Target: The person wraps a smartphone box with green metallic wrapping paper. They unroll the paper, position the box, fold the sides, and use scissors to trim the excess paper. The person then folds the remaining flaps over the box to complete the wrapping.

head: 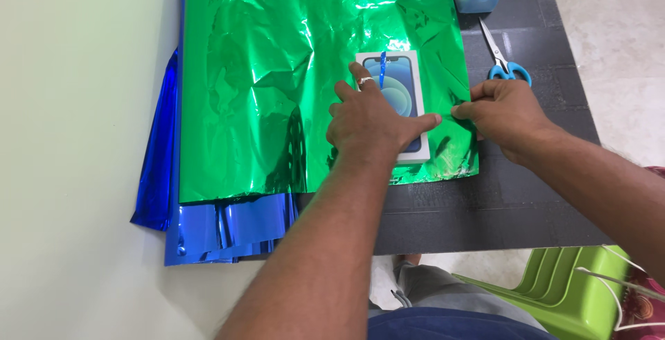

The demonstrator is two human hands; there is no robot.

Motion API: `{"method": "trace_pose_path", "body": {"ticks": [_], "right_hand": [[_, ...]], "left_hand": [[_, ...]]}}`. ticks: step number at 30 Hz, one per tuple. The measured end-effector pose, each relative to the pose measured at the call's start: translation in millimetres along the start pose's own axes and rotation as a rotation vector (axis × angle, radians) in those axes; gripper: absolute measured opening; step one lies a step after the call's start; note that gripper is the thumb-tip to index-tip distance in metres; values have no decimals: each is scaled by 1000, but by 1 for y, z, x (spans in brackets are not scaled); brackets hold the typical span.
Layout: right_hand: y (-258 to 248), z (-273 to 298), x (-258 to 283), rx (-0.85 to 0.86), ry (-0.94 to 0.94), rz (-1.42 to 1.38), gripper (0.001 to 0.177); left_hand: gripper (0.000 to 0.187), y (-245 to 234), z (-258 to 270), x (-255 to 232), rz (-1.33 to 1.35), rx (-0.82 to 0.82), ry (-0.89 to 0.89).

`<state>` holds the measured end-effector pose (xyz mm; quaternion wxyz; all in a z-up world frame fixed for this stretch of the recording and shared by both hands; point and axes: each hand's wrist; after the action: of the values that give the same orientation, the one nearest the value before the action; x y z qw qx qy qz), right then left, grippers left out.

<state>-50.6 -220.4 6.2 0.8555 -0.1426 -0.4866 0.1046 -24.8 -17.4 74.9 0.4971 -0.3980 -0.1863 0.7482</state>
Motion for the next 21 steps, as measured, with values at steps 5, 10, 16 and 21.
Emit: {"method": "trace_pose_path", "body": {"ticks": [5, 10, 16, 21], "right_hand": [[0, -2, 0, -7, 3, 30, 20], [0, -3, 1, -31, 23, 65, 20], [0, 0, 10, -15, -21, 15, 23], [6, 11, 40, -9, -214, 85, 30]], "left_hand": [[137, 3, 3, 0, -47, -39, 18], [130, -2, 0, 9, -72, -39, 12], [128, -3, -5, 19, -28, -80, 19], [121, -3, -15, 41, 104, -79, 88]]}}
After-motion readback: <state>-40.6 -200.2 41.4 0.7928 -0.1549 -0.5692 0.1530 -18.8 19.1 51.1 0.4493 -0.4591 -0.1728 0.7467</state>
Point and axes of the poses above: each hand's wrist, its own z-axis away from the middle knuckle, its own y-axis out of the palm, x = y × z, and after that the axes turned 13 degrees about x, right-handed
